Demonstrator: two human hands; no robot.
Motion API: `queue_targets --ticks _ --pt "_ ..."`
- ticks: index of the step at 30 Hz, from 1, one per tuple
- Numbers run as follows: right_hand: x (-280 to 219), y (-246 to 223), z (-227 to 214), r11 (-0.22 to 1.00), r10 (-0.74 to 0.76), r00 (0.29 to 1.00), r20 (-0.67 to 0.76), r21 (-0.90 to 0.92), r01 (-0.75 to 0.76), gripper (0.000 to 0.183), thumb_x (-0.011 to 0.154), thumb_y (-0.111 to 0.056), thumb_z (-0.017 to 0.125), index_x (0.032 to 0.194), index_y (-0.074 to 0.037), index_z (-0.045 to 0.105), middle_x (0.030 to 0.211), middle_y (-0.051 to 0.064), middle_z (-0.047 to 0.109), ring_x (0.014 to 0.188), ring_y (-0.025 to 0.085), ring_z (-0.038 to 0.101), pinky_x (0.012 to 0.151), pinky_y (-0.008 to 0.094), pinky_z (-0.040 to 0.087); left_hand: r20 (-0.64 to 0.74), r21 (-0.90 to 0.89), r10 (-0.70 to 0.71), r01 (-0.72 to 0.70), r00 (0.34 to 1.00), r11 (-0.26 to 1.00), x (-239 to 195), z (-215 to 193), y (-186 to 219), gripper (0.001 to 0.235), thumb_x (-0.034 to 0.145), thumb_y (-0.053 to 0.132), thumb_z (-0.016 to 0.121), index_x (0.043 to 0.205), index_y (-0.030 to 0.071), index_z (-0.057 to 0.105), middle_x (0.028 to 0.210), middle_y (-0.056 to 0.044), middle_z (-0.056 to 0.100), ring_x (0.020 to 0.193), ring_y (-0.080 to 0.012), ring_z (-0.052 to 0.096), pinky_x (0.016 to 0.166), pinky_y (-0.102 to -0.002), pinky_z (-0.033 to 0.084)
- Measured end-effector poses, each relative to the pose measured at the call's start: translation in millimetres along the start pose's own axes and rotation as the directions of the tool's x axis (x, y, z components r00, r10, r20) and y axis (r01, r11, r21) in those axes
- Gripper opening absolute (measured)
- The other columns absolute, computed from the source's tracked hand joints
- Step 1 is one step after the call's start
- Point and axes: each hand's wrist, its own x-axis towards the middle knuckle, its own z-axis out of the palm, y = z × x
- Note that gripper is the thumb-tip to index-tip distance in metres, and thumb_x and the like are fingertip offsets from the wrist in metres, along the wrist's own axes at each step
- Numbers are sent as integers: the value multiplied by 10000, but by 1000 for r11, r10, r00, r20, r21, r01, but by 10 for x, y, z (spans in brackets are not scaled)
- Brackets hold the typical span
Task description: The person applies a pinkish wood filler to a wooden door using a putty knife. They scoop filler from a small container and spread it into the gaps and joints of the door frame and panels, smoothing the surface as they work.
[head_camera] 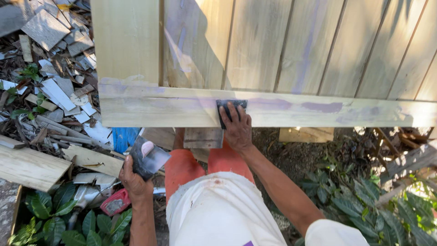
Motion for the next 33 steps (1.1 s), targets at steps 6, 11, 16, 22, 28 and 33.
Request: queue_targets --ticks 6,11,16,22,28,33 --pt "-137 -86 -154 999 17 1000 -11 -33 -18 622 847 -110 655 1459 -175 566 1543 102 453 1313 393 446 1035 530 409 47 -43 12 -10 999 999 114 124 -42 396 1035 270 525 1230 -46 659 1200 -114 692 1083 -214 686 970 -354 554" --pt "-11 -161 26 998 65 997 39 9 -66 693 804 -78 633 1488 -155 546 1559 127 429 1325 415 439 1046 544 411 35 -11 -9 9 999 1000 64 51 -58 418 1063 289 524 1240 -67 653 1184 -136 698 1068 -238 677 963 -374 544" --pt "-358 -152 -102 994 39 991 126 98 -52 700 769 -84 637 1459 -149 540 1541 135 442 1314 430 443 1037 568 416 52 -5 -27 27 998 1000 -44 59 58 439 1023 308 498 1226 -41 672 1180 -135 718 1066 -233 701 967 -359 558" --pt "-295 12 -389 795 553 832 43 270 -543 472 1070 -158 514 1535 -85 477 1493 157 492 1290 427 502 1049 546 489 -26 -78 -28 26 999 997 73 -251 -253 360 1097 273 556 1245 -43 647 1198 -118 672 1072 -227 659 956 -366 533" --pt "904 -463 -2 332 781 485 393 397 -856 547 1003 -385 516 1398 -16 433 1409 270 372 1259 431 405 1019 598 402 -35 -79 -44 41 998 996 6 -312 -243 372 1049 268 530 1225 -30 667 1182 -110 693 1049 -210 688 924 -355 553" --pt "1641 -1038 435 354 805 535 257 516 -780 509 975 -254 522 1410 8 505 1287 280 517 1125 412 569 974 542 467 -22 -72 16 -17 1000 997 -90 -367 -240 362 1081 242 527 1238 -58 654 1206 -120 685 1067 -213 682 954 -355 549"
